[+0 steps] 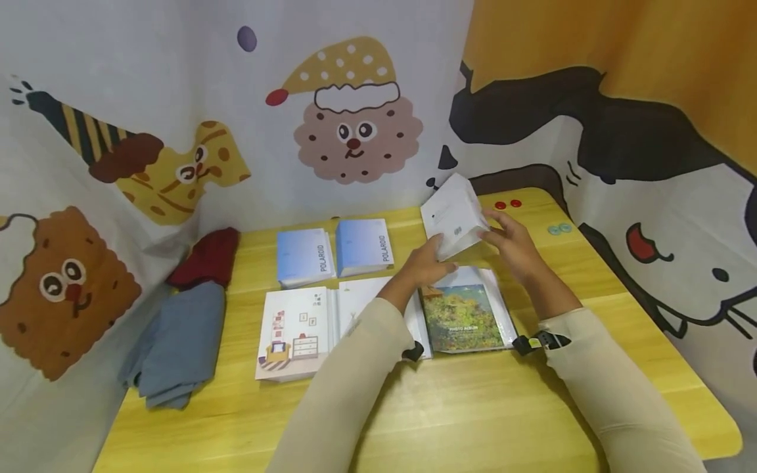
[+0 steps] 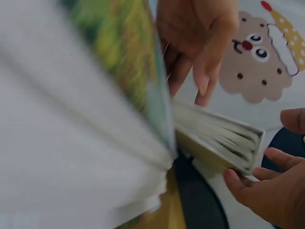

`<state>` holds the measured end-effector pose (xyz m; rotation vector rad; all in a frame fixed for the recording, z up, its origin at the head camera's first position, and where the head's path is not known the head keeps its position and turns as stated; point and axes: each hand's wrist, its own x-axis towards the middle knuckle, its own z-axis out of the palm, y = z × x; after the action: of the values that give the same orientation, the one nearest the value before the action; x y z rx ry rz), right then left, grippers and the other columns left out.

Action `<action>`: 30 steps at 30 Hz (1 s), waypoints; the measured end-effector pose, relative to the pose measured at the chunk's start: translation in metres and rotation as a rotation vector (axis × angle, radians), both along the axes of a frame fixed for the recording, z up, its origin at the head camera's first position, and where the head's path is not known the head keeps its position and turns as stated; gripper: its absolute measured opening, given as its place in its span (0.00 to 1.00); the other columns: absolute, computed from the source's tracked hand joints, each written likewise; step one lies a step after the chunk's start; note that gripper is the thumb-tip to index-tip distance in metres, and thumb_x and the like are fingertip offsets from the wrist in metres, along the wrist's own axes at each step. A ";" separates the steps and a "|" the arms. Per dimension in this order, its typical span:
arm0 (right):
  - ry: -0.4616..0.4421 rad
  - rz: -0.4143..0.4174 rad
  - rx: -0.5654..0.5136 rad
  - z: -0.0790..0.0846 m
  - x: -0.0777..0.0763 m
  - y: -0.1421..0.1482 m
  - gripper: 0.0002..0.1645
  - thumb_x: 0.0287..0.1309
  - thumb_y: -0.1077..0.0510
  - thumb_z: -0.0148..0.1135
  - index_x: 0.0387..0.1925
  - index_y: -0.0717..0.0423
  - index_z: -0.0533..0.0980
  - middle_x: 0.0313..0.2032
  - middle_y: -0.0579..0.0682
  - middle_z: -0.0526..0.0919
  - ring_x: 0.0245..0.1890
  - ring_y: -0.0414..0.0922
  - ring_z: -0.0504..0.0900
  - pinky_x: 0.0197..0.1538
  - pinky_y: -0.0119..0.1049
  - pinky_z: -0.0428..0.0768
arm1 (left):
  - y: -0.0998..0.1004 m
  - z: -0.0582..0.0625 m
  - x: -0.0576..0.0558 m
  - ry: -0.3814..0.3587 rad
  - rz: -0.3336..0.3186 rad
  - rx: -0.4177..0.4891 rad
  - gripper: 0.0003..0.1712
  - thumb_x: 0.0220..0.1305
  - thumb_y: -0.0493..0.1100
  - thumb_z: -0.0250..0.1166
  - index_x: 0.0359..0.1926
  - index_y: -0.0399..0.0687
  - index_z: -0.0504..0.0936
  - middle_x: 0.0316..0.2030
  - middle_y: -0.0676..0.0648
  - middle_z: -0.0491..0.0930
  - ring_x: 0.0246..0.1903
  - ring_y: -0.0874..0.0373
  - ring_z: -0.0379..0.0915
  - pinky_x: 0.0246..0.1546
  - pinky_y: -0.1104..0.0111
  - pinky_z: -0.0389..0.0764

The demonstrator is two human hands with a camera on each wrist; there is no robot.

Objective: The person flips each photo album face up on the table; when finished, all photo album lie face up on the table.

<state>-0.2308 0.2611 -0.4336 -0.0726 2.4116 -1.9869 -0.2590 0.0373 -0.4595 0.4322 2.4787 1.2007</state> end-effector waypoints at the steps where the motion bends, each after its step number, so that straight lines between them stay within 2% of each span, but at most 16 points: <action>1: 0.022 -0.004 -0.018 0.003 0.001 -0.002 0.41 0.81 0.53 0.59 0.87 0.53 0.58 0.88 0.52 0.53 0.84 0.63 0.63 0.83 0.53 0.69 | 0.000 0.002 -0.001 0.014 -0.008 0.003 0.52 0.77 0.55 0.67 0.90 0.61 0.49 0.85 0.42 0.62 0.83 0.41 0.61 0.82 0.45 0.67; 3: 0.061 0.006 -0.051 0.006 0.002 -0.006 0.40 0.81 0.56 0.58 0.86 0.55 0.58 0.89 0.49 0.50 0.84 0.63 0.63 0.78 0.39 0.74 | 0.000 0.006 -0.003 0.042 -0.007 0.044 0.55 0.76 0.55 0.69 0.90 0.64 0.44 0.84 0.40 0.63 0.82 0.40 0.64 0.81 0.45 0.69; 6: 0.107 0.071 -0.085 0.007 0.002 -0.012 0.40 0.81 0.60 0.56 0.87 0.57 0.55 0.90 0.49 0.45 0.85 0.65 0.60 0.67 0.23 0.77 | -0.001 0.013 -0.006 0.120 0.003 0.179 0.59 0.75 0.50 0.70 0.91 0.65 0.40 0.85 0.40 0.61 0.80 0.39 0.66 0.79 0.43 0.72; 8: 0.141 0.125 -0.104 0.005 0.001 -0.015 0.40 0.82 0.63 0.54 0.87 0.61 0.52 0.90 0.51 0.42 0.85 0.68 0.56 0.64 0.17 0.77 | -0.001 0.017 -0.007 0.163 0.006 0.291 0.60 0.74 0.44 0.71 0.91 0.62 0.39 0.86 0.40 0.59 0.81 0.39 0.64 0.79 0.44 0.72; 11: 0.189 0.181 -0.126 0.003 -0.001 -0.017 0.41 0.81 0.66 0.52 0.86 0.65 0.49 0.90 0.52 0.39 0.86 0.69 0.52 0.64 0.15 0.76 | 0.001 0.021 -0.008 0.176 -0.002 0.411 0.61 0.73 0.39 0.71 0.91 0.58 0.39 0.87 0.41 0.53 0.82 0.39 0.62 0.79 0.46 0.74; 14: 0.215 0.216 -0.128 0.002 -0.001 -0.020 0.41 0.81 0.68 0.52 0.86 0.65 0.49 0.90 0.53 0.38 0.87 0.69 0.50 0.68 0.19 0.77 | 0.002 0.022 -0.007 0.144 0.031 0.488 0.60 0.73 0.38 0.71 0.91 0.57 0.40 0.88 0.41 0.50 0.81 0.37 0.63 0.77 0.46 0.76; 16: 0.215 0.255 -0.113 0.002 -0.001 -0.021 0.43 0.80 0.69 0.52 0.87 0.64 0.48 0.91 0.51 0.37 0.88 0.68 0.47 0.79 0.33 0.74 | 0.000 0.021 -0.007 0.127 0.065 0.531 0.59 0.73 0.39 0.71 0.91 0.58 0.42 0.88 0.41 0.50 0.79 0.36 0.65 0.75 0.47 0.79; 18: 0.214 0.297 -0.082 0.001 0.000 -0.022 0.45 0.79 0.71 0.52 0.88 0.63 0.45 0.91 0.51 0.34 0.88 0.67 0.45 0.86 0.51 0.64 | -0.002 0.020 -0.007 0.114 0.093 0.559 0.59 0.74 0.40 0.72 0.91 0.58 0.43 0.87 0.41 0.52 0.77 0.35 0.69 0.72 0.48 0.81; 20: 0.216 0.345 -0.039 0.001 0.000 -0.021 0.47 0.79 0.72 0.52 0.89 0.61 0.43 0.91 0.52 0.32 0.89 0.66 0.43 0.86 0.65 0.53 | -0.004 0.018 -0.008 0.105 0.105 0.570 0.58 0.74 0.41 0.71 0.91 0.59 0.43 0.87 0.42 0.53 0.77 0.37 0.69 0.72 0.51 0.82; 21: 0.217 0.368 -0.021 0.000 0.000 -0.021 0.49 0.79 0.72 0.52 0.89 0.60 0.41 0.90 0.52 0.31 0.89 0.66 0.41 0.85 0.69 0.50 | -0.005 0.018 -0.009 0.101 0.106 0.572 0.58 0.74 0.42 0.71 0.91 0.59 0.43 0.87 0.42 0.52 0.79 0.39 0.67 0.74 0.52 0.80; 23: 0.211 0.400 0.000 -0.001 -0.003 -0.020 0.51 0.79 0.70 0.55 0.90 0.55 0.40 0.90 0.53 0.33 0.89 0.64 0.43 0.85 0.64 0.56 | -0.007 0.016 -0.011 0.098 0.102 0.568 0.57 0.75 0.45 0.70 0.91 0.56 0.43 0.87 0.42 0.52 0.78 0.40 0.67 0.75 0.52 0.78; 25: 0.190 0.423 0.003 -0.002 -0.006 -0.020 0.52 0.81 0.67 0.56 0.90 0.50 0.39 0.90 0.53 0.34 0.89 0.62 0.45 0.83 0.48 0.67 | -0.009 0.015 -0.012 0.108 0.102 0.534 0.55 0.75 0.47 0.68 0.90 0.53 0.45 0.87 0.41 0.53 0.79 0.42 0.66 0.78 0.52 0.74; 26: 0.171 0.425 0.009 -0.003 -0.007 -0.020 0.52 0.81 0.66 0.56 0.90 0.48 0.39 0.90 0.53 0.35 0.89 0.61 0.47 0.81 0.47 0.70 | -0.010 0.013 -0.013 0.112 0.109 0.509 0.54 0.75 0.49 0.68 0.90 0.51 0.46 0.87 0.41 0.54 0.80 0.42 0.65 0.80 0.51 0.72; 28: 0.135 0.415 0.028 -0.005 -0.009 -0.020 0.51 0.81 0.64 0.57 0.90 0.48 0.40 0.91 0.52 0.36 0.89 0.59 0.51 0.79 0.44 0.73 | -0.012 0.008 -0.014 0.126 0.123 0.451 0.52 0.75 0.50 0.68 0.89 0.47 0.50 0.84 0.38 0.60 0.76 0.41 0.70 0.78 0.50 0.74; 30: 0.100 0.399 0.050 -0.006 -0.008 -0.017 0.49 0.82 0.63 0.57 0.90 0.51 0.41 0.91 0.52 0.35 0.89 0.59 0.51 0.79 0.45 0.72 | -0.014 0.005 -0.015 0.157 0.144 0.376 0.50 0.75 0.50 0.68 0.88 0.45 0.54 0.81 0.37 0.66 0.74 0.42 0.74 0.76 0.51 0.76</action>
<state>-0.2389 0.2439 -0.4394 -0.6124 2.2713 -1.7789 -0.2743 0.0228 -0.4549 0.4663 2.4446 1.7661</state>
